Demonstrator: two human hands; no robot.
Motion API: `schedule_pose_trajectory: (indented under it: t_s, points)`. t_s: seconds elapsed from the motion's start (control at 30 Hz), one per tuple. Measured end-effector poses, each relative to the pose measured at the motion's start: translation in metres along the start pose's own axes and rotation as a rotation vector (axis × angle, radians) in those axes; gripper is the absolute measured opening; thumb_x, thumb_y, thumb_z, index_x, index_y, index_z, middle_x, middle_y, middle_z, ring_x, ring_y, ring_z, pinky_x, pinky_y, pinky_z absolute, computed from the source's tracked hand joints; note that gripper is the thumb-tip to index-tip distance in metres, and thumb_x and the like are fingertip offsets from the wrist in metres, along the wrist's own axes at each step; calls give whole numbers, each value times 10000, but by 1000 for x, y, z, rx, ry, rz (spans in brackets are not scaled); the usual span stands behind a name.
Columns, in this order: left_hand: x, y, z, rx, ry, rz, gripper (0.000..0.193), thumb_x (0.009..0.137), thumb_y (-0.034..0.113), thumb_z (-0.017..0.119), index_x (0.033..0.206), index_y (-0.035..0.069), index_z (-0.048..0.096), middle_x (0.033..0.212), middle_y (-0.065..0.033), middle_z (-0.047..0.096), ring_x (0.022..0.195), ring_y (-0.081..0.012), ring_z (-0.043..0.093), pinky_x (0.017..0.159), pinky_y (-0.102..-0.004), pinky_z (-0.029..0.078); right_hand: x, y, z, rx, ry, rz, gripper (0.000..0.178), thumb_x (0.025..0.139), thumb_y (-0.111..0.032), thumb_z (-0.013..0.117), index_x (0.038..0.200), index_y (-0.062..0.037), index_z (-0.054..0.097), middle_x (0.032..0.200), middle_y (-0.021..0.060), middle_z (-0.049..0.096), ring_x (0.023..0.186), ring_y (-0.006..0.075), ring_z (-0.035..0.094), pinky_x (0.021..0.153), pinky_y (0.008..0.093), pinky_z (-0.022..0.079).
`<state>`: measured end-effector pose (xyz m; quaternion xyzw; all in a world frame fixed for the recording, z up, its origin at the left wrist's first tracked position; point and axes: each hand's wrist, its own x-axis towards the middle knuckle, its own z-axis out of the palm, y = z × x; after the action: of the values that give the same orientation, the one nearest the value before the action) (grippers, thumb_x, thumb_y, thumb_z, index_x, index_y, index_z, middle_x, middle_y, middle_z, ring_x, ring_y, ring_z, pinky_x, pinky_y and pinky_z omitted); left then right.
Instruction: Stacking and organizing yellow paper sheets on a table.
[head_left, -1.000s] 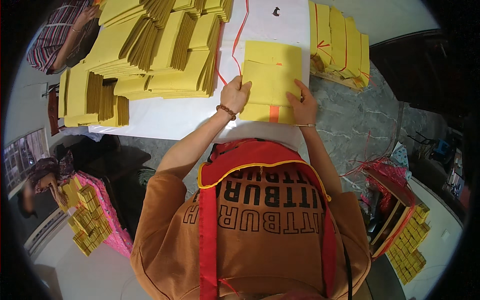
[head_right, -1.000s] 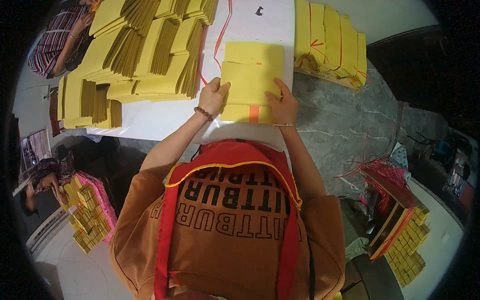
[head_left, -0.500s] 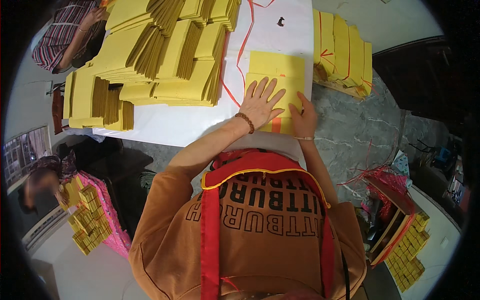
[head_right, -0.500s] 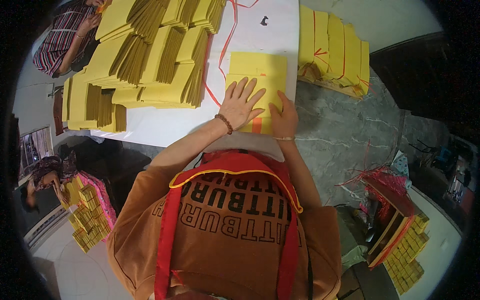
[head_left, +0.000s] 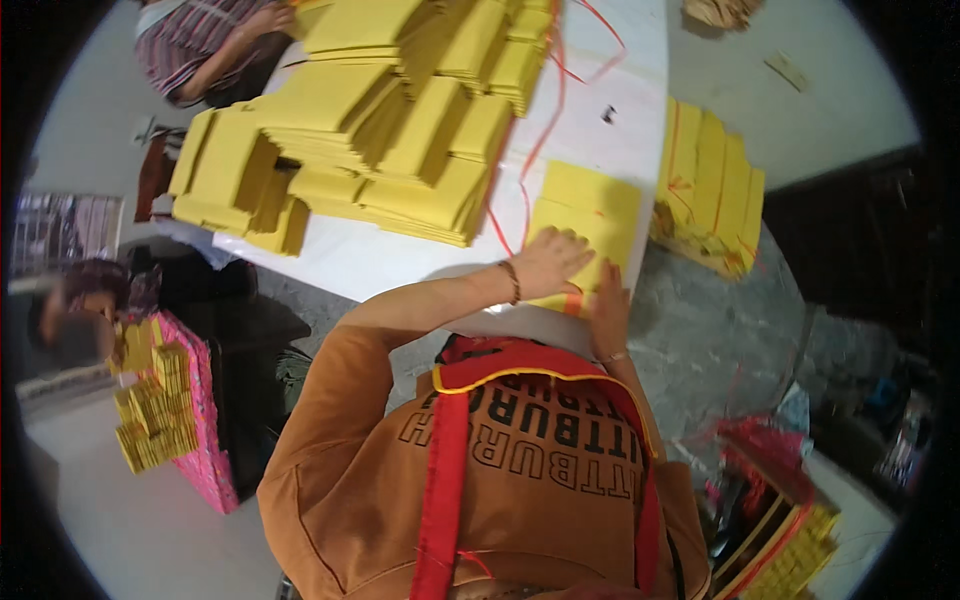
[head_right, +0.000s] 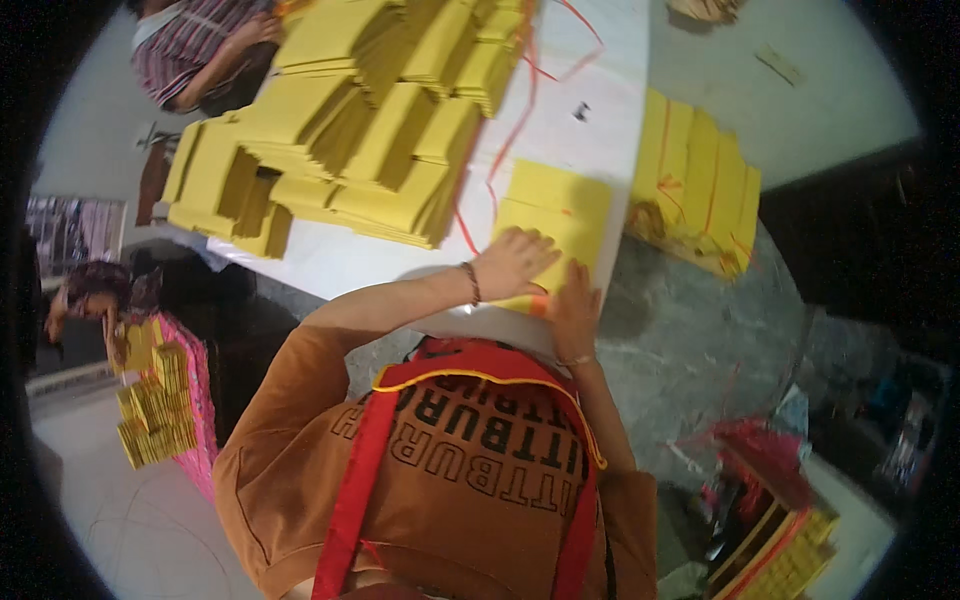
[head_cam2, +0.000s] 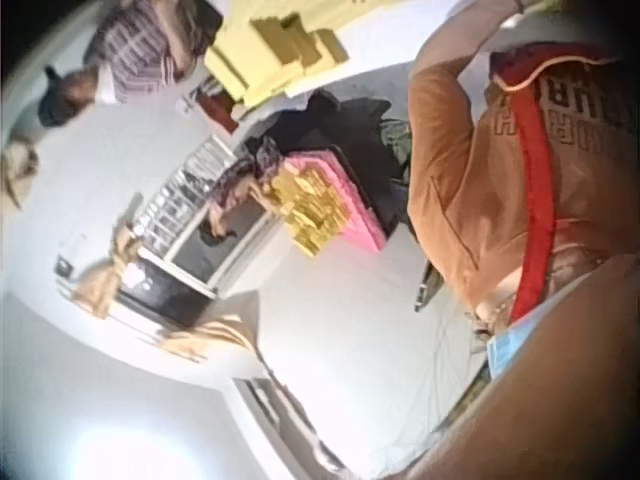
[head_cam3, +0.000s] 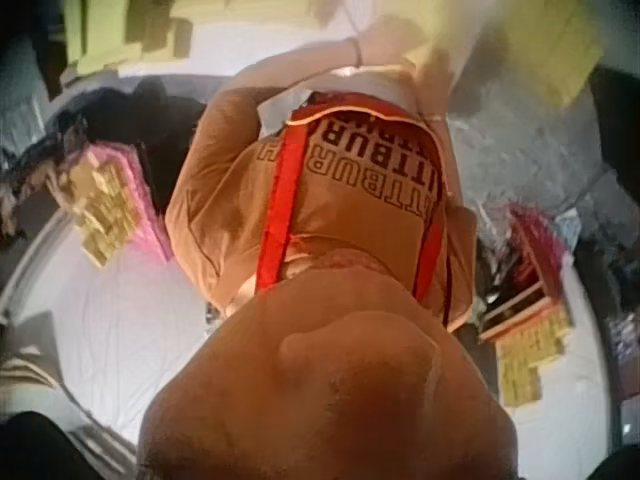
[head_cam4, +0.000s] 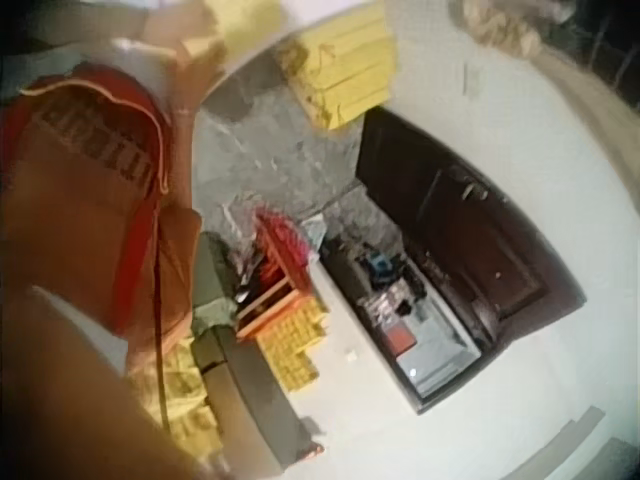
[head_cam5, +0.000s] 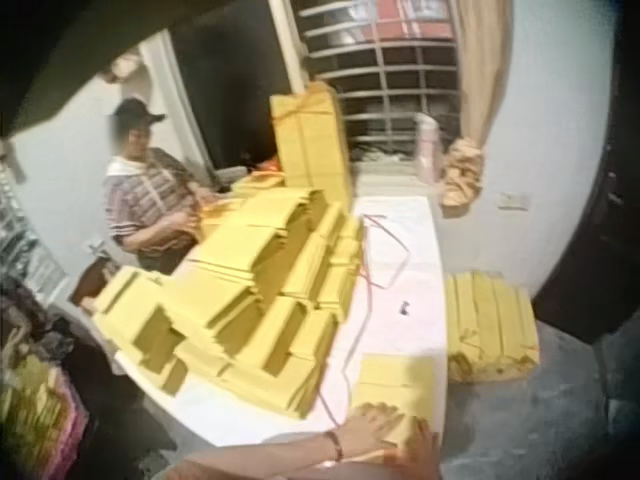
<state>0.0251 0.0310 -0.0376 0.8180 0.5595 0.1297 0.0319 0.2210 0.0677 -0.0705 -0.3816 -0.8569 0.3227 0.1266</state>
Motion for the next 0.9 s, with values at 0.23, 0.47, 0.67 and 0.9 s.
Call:
schedule_pose_trajectory:
  t_s: [0.23, 0.47, 0.67, 0.9]
  points:
    - [19, 33, 5, 594, 223, 38, 473, 755, 270, 543, 1116, -35, 546, 855, -207, 595, 810, -297, 554, 624, -373, 458, 11, 1, -43, 1012, 59, 247, 636, 946, -513, 243, 1425, -101, 170, 1390, 161, 352, 1281, 264, 349, 1045, 343, 262]
    - [14, 9, -111, -43, 341, -51, 370, 724, 185, 593, 1072, 60, 588, 874, -82, 608, 774, -250, 574, 702, -341, 457, 20, -11, -60, 1327, 447, 365, 634, 928, -559, 247, 1427, -173, 181, 1321, 139, 444, 1156, 248, 485, 952, 366, 342]
    - [-67, -76, -280, 588, 723, -80, 400, 730, 49, 535, 1122, 101, 595, 1109, -49, 608, 1013, -217, 553, 830, -354, 406, 10, -4, -47, 1236, 314, 404, 639, 921, -568, 260, 1387, -132, 293, 1272, 122, 485, 1133, 244, 497, 938, 396, 354]
    - [-152, -177, -287, 559, 236, -380, 489, 749, 23, 532, 1212, 179, 518, 1158, -17, 574, 1070, -195, 507, 898, -367, 338, 8, 1, -36, 1240, 373, 493, 603, 932, -536, 281, 1310, -81, 397, 1128, 96, 563, 1028, 221, 533, 889, 391, 381]
